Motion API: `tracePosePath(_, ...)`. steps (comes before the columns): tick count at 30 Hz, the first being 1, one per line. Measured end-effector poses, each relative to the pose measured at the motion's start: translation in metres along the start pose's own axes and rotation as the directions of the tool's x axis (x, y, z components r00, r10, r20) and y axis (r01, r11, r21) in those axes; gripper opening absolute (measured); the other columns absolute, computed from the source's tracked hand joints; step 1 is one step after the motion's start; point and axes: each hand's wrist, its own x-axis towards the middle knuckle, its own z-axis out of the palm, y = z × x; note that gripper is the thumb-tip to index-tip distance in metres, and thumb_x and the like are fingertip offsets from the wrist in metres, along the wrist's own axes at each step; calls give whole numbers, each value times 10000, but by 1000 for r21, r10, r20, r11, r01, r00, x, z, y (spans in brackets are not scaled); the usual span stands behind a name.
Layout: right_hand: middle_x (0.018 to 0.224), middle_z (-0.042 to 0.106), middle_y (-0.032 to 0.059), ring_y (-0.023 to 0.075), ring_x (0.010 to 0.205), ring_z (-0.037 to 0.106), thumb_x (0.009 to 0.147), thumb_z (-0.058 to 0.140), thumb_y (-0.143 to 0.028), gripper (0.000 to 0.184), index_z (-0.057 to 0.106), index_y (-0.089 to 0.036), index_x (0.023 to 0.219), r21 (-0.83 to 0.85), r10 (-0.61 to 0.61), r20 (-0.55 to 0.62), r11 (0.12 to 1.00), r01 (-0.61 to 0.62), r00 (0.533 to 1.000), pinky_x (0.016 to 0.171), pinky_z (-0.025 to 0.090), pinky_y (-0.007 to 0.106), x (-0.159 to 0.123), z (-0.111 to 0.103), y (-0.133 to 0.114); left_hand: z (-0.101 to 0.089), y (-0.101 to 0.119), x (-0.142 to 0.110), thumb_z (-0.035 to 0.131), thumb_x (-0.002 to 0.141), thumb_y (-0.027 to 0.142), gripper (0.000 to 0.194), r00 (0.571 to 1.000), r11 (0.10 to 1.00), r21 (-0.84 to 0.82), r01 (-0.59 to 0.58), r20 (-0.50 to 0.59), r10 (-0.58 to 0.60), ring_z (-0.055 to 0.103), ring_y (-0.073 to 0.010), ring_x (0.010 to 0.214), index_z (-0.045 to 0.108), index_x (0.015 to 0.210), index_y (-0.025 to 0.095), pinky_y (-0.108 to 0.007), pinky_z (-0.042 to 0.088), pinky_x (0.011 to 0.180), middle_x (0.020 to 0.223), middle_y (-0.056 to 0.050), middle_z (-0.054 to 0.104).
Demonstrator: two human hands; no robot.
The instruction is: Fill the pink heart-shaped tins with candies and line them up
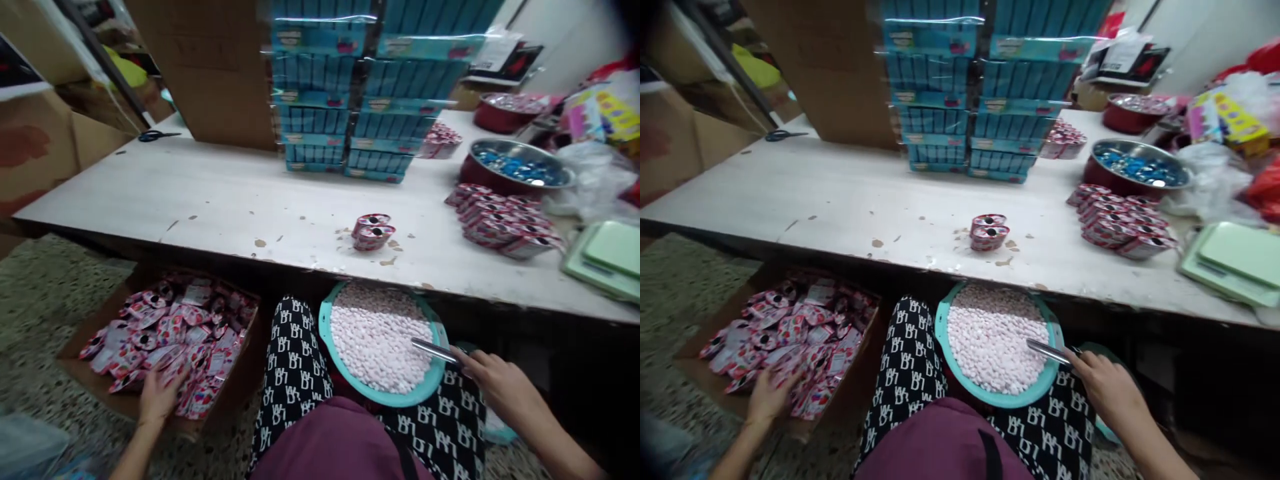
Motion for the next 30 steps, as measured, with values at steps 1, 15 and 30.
tracePosePath(1,783,590,62,183,667,513,780,377,-186,419,503,-304,1161,-38,-1,-4,999,1,1000,529,360,295,3,2,-4,-4,25,-17,637,592,402,475,1000,980,-198,1,21,3,591,-195,912,461,1011,263,-326,504,720,1001,34,596)
tracePosePath(15,972,608,64,179,917,542,759,405,-200,319,561,-191,1038,683,104,-105,730,-4,989,814,417,321,84,55,-101,82,260,-200,747,503,198,409,641,630,-776,29,498,584,601,-147,726,605,886,170,-251,474,700,819,-30,658)
tracePosePath(30,849,597,36,162,823,552,803,441,-277,271,535,-239,1055,326,-111,23,940,97,994,695,375,262,57,-87,-52,144,307,-243,590,733,226,119,505,299,-565,769,824,257,547,-75,493,594,764,111,-194,465,485,655,-35,621)
